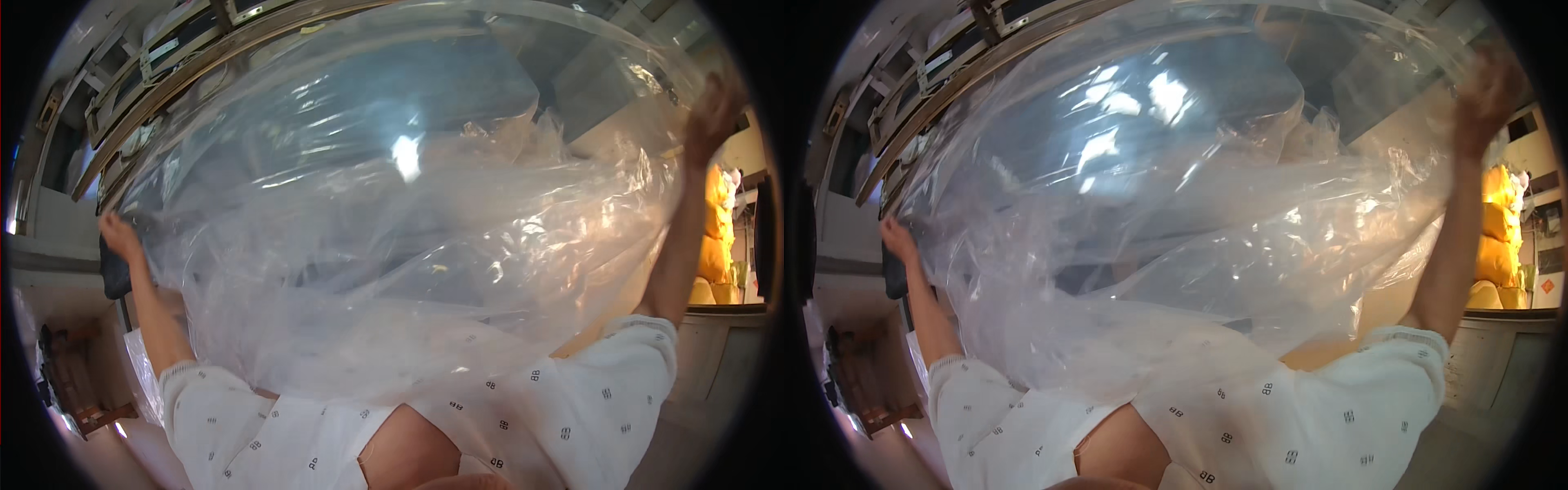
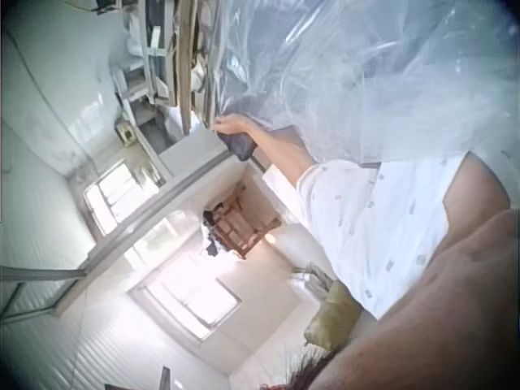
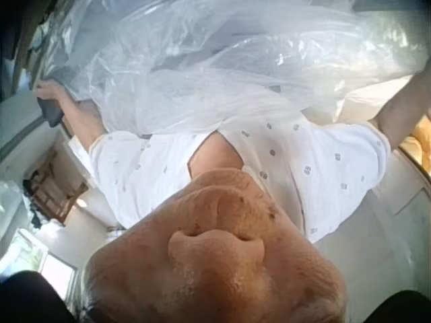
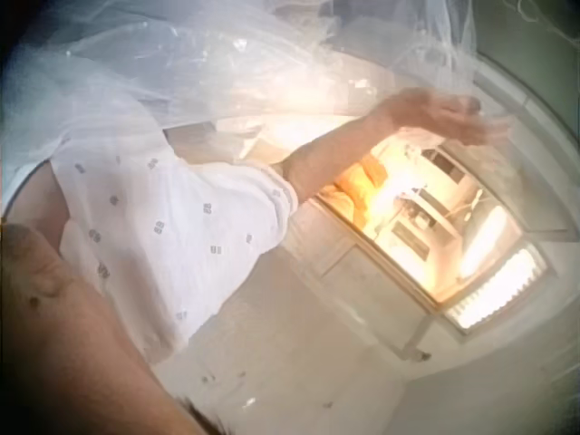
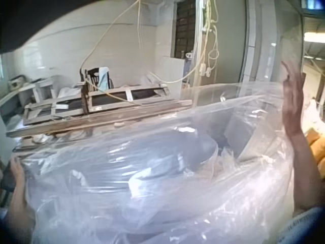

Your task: The recorder is wrapping large foam or rubber cushions in protective plastic sheeting in a manufacturing or warehouse setting.

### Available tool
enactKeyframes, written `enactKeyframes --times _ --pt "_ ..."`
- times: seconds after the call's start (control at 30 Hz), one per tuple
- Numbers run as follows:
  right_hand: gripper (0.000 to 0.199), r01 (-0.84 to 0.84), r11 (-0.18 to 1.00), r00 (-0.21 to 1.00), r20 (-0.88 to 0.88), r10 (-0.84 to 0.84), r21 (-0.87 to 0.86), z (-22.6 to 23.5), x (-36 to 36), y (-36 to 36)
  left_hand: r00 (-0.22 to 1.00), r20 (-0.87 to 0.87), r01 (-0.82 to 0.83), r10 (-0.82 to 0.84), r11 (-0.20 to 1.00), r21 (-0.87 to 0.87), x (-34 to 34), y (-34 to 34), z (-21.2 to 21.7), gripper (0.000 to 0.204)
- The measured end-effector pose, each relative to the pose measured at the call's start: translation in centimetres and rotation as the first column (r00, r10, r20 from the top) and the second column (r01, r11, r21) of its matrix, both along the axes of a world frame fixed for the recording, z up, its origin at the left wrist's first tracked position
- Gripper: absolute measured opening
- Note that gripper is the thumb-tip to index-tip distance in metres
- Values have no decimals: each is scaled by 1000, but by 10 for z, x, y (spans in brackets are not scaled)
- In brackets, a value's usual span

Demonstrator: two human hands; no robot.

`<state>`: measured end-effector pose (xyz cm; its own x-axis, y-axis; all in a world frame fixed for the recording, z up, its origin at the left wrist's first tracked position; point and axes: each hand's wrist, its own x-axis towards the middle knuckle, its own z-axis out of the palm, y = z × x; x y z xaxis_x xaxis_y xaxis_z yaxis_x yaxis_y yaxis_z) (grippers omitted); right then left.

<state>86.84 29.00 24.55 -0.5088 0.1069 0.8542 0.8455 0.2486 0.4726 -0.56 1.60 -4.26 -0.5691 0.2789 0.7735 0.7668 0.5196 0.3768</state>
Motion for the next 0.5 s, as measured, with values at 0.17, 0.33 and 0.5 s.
enactKeyframes --times 0.17,0.33,0.5 --pt "50 127 612 986 166 7 -781 -222 -85 34 966 -198 -207 163 952 -225 -126 -157 -9 25" --pt "48 -314 459 949 -288 128 -831 -220 -136 41 982 -164 -149 97 927 -345 -119 -136 -13 24" --pt "43 -25 866 984 -165 -66 -499 -189 -193 61 959 -38 -272 280 880 -390 -118 -131 -14 27"
